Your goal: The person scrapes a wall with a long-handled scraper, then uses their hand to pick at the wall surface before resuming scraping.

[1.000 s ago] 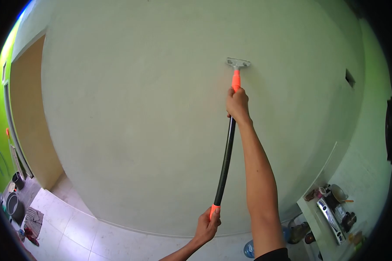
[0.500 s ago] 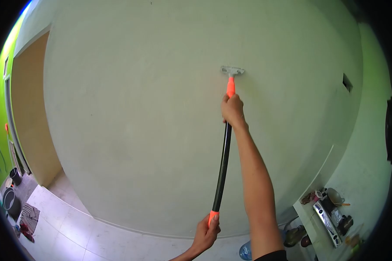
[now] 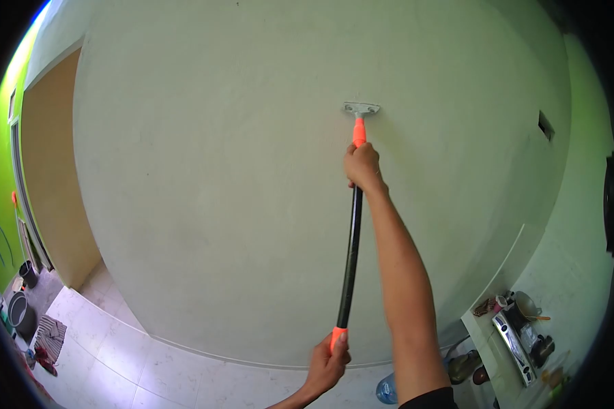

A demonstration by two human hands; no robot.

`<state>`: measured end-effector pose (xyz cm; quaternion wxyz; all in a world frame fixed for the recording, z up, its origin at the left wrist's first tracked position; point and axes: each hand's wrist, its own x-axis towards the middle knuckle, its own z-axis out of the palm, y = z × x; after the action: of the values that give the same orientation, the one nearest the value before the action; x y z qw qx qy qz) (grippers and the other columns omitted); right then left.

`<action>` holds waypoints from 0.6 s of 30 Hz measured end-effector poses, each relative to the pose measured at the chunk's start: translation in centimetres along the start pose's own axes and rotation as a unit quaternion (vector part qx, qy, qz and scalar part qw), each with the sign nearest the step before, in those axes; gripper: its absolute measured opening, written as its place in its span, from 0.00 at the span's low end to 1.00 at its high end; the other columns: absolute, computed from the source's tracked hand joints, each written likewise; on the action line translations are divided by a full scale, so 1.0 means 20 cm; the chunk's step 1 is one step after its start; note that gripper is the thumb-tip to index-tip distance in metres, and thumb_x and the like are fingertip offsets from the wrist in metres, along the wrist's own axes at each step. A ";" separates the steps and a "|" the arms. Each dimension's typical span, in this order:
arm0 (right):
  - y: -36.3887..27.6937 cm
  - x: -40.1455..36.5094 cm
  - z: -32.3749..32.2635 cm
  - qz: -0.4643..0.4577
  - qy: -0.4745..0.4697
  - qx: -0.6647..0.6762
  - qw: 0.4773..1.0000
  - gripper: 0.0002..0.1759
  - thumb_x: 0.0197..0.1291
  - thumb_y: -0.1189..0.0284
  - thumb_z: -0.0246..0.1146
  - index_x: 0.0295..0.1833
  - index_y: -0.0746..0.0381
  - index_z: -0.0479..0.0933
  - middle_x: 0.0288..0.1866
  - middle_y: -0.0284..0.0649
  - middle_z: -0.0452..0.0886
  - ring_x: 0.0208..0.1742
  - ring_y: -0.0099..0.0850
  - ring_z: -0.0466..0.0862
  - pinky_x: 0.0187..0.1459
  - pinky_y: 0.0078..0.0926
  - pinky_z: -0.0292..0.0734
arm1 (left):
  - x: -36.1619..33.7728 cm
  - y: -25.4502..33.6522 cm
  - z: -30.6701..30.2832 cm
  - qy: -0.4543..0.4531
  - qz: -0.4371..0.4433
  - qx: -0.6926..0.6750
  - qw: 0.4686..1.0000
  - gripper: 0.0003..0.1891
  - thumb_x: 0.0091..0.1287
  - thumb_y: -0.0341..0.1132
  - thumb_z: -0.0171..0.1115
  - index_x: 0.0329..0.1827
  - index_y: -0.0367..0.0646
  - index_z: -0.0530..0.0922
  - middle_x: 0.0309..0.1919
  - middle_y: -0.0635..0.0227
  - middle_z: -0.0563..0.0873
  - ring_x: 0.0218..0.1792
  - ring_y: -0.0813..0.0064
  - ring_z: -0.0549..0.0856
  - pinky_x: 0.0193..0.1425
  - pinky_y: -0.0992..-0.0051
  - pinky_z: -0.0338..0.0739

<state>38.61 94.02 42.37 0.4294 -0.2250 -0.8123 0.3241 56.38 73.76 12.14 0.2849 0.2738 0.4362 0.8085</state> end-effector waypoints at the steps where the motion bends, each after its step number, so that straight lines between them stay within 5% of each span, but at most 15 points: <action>1: -0.01 0.04 -0.03 -0.004 -0.015 0.004 1.000 0.22 0.80 0.63 0.52 0.45 0.76 0.72 0.24 0.44 0.80 0.17 0.34 0.82 0.18 0.35 0.83 | 0.02 -0.02 0.04 -0.002 0.008 0.002 1.000 0.22 0.85 0.53 0.51 0.38 0.44 0.70 0.23 0.81 0.66 0.21 0.88 0.65 0.23 0.80 0.58; 6: -0.05 -0.01 -0.08 0.006 -0.022 0.018 1.000 0.23 0.80 0.61 0.52 0.43 0.74 0.73 0.23 0.43 0.79 0.16 0.34 0.81 0.16 0.35 0.82 | -0.06 0.07 0.14 -0.019 0.020 -0.010 1.000 0.22 0.86 0.53 0.48 0.37 0.47 0.68 0.20 0.78 0.67 0.17 0.88 0.63 0.18 0.80 0.56; 10: 0.07 -0.07 0.07 0.010 0.001 0.021 1.000 0.26 0.80 0.59 0.53 0.44 0.76 0.75 0.26 0.51 0.84 0.16 0.43 0.85 0.16 0.39 0.84 | -0.08 -0.11 -0.09 0.011 0.011 0.018 1.000 0.21 0.86 0.53 0.50 0.37 0.46 0.69 0.20 0.80 0.67 0.18 0.89 0.65 0.19 0.80 0.57; 14: 0.18 0.03 0.15 -0.030 0.035 0.000 0.999 0.31 0.81 0.53 0.52 0.39 0.75 0.73 0.22 0.48 0.81 0.15 0.40 0.84 0.15 0.38 0.82 | -0.07 -0.14 -0.11 0.038 0.019 0.047 0.998 0.22 0.85 0.53 0.53 0.37 0.44 0.71 0.23 0.81 0.67 0.22 0.89 0.65 0.23 0.79 0.59; 18: -0.07 0.11 -0.05 -0.024 0.019 0.056 0.998 0.32 0.81 0.54 0.51 0.35 0.75 0.73 0.19 0.50 0.80 0.16 0.42 0.85 0.16 0.42 0.82 | 0.07 0.13 -0.01 0.004 0.026 0.069 0.997 0.23 0.85 0.53 0.52 0.36 0.43 0.71 0.22 0.81 0.67 0.21 0.88 0.65 0.24 0.79 0.61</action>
<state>38.13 94.78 45.13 0.4641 -0.1875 -0.7899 0.3543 54.72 73.44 14.52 0.2424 0.3014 0.4847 0.7845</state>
